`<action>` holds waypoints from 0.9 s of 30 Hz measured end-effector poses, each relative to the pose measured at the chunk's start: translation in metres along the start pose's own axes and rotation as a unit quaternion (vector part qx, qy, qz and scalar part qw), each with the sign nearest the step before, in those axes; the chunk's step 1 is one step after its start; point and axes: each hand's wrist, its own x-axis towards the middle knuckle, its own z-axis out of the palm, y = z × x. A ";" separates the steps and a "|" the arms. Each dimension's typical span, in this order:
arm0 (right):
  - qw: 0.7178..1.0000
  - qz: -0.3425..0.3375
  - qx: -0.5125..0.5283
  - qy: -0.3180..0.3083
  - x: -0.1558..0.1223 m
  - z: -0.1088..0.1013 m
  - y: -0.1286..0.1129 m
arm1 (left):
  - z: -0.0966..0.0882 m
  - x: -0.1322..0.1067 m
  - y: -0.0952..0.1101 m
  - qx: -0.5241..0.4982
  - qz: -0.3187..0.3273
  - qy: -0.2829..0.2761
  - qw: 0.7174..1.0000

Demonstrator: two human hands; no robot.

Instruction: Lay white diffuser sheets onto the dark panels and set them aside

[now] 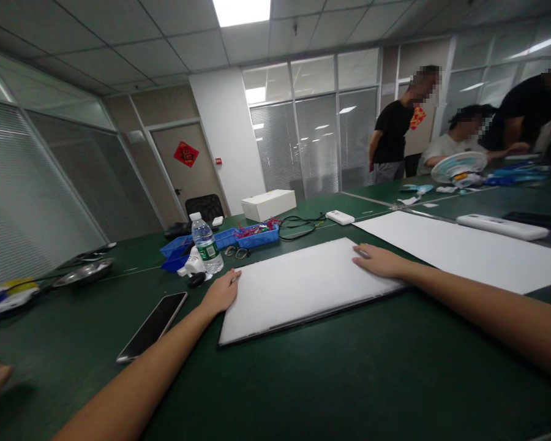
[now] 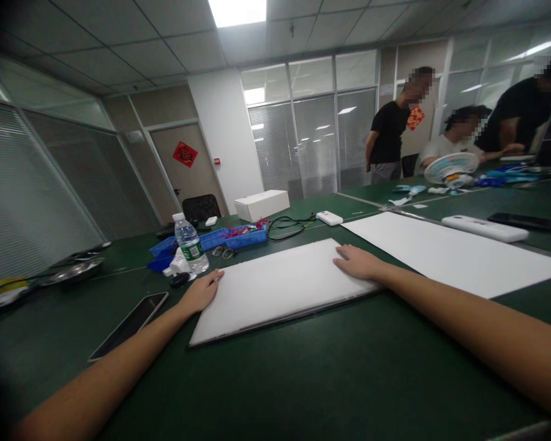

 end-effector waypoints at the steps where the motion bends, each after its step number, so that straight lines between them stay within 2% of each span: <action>1: 1.000 0.001 0.002 -0.008 -0.001 -0.001 -0.001 | -0.001 0.000 0.001 0.006 0.002 -0.001 1.000; 8: 0.999 0.001 0.013 -0.035 -0.002 -0.004 -0.004 | -0.003 -0.002 0.005 0.017 0.001 0.007 1.000; 20: 1.000 -0.014 -0.002 -0.008 0.000 -0.001 0.002 | -0.005 -0.002 0.009 -0.002 -0.021 -0.008 1.000; 24: 0.999 -0.005 -0.038 0.034 0.005 -0.008 0.016 | -0.006 -0.003 0.011 -0.002 -0.023 -0.004 1.000; 27: 0.993 0.045 -0.084 0.071 0.008 -0.018 0.037 | -0.006 -0.004 0.011 0.008 -0.019 -0.005 1.000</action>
